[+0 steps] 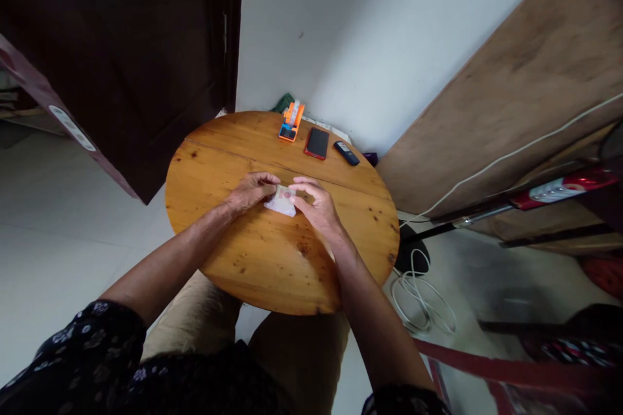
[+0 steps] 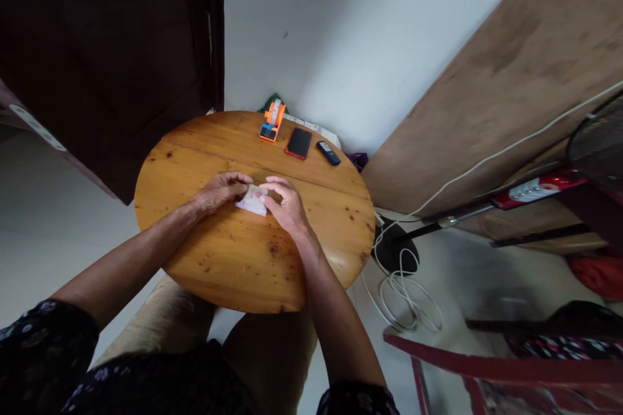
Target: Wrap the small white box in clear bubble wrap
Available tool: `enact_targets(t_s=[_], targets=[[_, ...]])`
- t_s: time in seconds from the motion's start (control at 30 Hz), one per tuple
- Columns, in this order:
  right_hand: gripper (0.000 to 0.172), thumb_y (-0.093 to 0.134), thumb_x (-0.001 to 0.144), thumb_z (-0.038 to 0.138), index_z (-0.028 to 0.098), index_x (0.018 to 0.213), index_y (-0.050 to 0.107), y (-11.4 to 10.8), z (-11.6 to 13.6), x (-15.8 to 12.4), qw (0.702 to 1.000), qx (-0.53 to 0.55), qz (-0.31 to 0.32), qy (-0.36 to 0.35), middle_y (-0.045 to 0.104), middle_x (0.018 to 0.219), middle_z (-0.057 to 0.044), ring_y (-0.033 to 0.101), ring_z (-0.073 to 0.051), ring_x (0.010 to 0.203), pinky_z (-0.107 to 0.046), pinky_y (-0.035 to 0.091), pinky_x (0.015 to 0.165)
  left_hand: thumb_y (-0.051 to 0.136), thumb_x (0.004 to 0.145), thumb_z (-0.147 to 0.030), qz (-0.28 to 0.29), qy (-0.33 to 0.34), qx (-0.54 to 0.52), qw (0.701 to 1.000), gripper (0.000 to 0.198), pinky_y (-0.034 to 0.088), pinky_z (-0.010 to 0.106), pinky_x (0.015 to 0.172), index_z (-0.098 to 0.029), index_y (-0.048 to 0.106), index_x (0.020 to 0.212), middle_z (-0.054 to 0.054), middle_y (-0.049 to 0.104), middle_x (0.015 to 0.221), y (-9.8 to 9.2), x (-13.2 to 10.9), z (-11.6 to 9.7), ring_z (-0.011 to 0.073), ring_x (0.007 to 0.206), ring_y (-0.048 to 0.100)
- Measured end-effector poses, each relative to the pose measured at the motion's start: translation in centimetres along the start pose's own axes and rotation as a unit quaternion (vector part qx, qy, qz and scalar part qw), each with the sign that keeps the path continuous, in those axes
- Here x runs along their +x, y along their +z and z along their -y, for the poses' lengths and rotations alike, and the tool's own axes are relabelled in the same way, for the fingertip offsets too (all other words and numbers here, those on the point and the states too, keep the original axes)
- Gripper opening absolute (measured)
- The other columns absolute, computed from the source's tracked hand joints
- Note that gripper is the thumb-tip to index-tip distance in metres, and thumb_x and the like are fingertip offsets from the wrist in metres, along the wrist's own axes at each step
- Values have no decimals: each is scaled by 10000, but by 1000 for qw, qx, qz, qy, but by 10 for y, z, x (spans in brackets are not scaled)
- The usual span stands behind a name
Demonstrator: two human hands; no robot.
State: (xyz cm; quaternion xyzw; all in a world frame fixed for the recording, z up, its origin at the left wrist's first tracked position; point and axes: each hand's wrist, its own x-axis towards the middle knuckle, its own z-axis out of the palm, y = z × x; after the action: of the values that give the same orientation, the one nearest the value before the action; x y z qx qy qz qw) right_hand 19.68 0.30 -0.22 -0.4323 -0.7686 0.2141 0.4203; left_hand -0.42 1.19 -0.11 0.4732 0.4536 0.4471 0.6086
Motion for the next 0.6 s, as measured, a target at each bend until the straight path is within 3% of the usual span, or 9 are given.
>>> enact_targets(t_s=[0.17,0.33,0.5,0.6], targets=[[123,632,837,247,258,833,754,3,7,8,998,-51,21,-17,720,1136,-56,672,-224,1078,-412,497,1015,672,713,-146,4,3,16,1000,177,403,209,539,-139,661,890,-40,593,602,0,-2,-2,79,530,506],[165,548,872,258,235,810,699,11,9,17,999,-41,-33,5,730,1109,-71,680,-222,1053,-392,509,970,685,713,-172,4,17,44,999,193,415,211,554,-138,667,902,-36,602,639,2,-3,-4,76,543,505],[135,566,854,300,233,798,668,8,3,35,999,-31,-27,24,717,1158,-79,659,-238,1086,-412,511,941,728,708,-235,-18,56,81,995,283,449,230,606,-143,685,972,7,664,799,2,1,2,103,647,559],[133,569,838,304,225,780,659,5,-1,46,998,-19,-33,42,721,1153,-79,663,-234,1055,-410,512,926,764,695,-262,3,62,91,994,396,483,251,671,-142,678,1063,45,692,923,2,2,7,139,768,612]])
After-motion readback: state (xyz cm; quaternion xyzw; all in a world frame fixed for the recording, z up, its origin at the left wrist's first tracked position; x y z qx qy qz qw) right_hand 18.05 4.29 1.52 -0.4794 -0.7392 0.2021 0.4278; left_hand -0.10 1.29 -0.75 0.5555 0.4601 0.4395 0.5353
